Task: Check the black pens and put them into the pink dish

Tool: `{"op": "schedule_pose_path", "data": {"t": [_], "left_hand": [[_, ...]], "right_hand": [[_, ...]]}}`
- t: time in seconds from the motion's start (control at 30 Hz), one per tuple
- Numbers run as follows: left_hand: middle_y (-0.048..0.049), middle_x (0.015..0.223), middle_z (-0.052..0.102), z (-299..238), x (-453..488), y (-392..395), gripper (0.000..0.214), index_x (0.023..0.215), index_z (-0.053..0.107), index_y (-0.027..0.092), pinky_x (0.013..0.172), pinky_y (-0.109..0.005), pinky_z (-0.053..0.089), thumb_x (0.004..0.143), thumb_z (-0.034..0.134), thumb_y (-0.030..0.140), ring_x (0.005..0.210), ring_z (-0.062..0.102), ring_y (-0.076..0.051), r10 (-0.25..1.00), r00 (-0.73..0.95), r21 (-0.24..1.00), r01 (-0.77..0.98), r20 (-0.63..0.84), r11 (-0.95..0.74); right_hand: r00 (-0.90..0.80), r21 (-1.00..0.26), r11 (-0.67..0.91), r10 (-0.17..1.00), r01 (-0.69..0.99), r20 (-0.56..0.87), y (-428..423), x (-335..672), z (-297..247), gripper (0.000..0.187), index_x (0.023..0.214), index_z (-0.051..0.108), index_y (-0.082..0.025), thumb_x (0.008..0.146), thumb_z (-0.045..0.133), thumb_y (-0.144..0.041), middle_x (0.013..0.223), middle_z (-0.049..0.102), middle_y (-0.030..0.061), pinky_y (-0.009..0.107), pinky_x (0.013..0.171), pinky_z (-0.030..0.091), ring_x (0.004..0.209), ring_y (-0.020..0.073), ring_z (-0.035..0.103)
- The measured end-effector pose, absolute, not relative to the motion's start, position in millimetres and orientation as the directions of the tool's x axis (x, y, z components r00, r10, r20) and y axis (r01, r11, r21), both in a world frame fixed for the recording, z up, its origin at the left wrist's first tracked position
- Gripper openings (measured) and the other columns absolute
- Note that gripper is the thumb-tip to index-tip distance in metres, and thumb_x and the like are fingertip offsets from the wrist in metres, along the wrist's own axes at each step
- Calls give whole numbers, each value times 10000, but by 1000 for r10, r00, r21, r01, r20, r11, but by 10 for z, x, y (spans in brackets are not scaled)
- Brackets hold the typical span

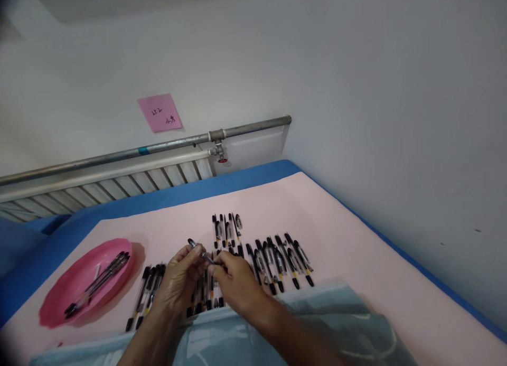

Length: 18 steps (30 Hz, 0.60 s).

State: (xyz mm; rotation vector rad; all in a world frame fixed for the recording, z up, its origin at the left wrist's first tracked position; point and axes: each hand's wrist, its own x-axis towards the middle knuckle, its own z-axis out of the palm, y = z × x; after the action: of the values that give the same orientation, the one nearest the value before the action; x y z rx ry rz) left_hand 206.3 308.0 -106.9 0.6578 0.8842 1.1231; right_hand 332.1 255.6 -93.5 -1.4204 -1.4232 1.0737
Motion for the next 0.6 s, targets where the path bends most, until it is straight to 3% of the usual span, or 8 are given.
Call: {"op": "schedule_pose_path", "data": {"t": [0.1,0.3,0.4,0.5,0.6], "left_hand": [[29,603,580,-1075,2083,3078,228,649,575,145,578,-196,438,548,747,256,550,535,-71,949,179,810,-495,-260,315],[-23,684,623,-1038,2221,2958,244,704,600,145,623,-227,427,567,721,307,619,573,-115,948,249,827,-477,-199,298],[-46,716,631,-933,2081,3011,235,735,591,146,662,-253,428,638,660,349,665,584,-139,984,148,887,-435,-97,153],[-40,756,634,-717,1655,3133,234,825,591,161,695,-241,416,689,609,350,717,575,-136,985,-153,967,-225,86,-119],[-21,800,633,-491,1061,3278,248,890,601,194,661,-212,401,691,601,342,710,555,-131,924,-292,965,166,246,-204]], "right_hand": [[-42,-977,-111,992,181,-120,2592,3314,-961,152,643,431,-193,782,409,-249,468,365,-74,184,427,285,426,75,370],[6,-978,-117,993,174,-118,2638,3292,-948,165,775,494,-196,793,390,-322,449,354,-83,192,390,287,367,78,359],[-46,-979,-96,993,179,-106,2627,3310,-907,244,839,522,-189,779,410,-398,559,489,-35,222,449,380,456,114,486],[-12,-967,4,1000,255,1,2593,3353,-868,252,856,553,-191,742,485,-406,771,596,44,272,641,444,757,188,577],[-1,-948,32,999,318,34,2566,3383,-855,214,803,565,-202,750,477,-390,757,603,52,288,652,439,742,198,570]]}}
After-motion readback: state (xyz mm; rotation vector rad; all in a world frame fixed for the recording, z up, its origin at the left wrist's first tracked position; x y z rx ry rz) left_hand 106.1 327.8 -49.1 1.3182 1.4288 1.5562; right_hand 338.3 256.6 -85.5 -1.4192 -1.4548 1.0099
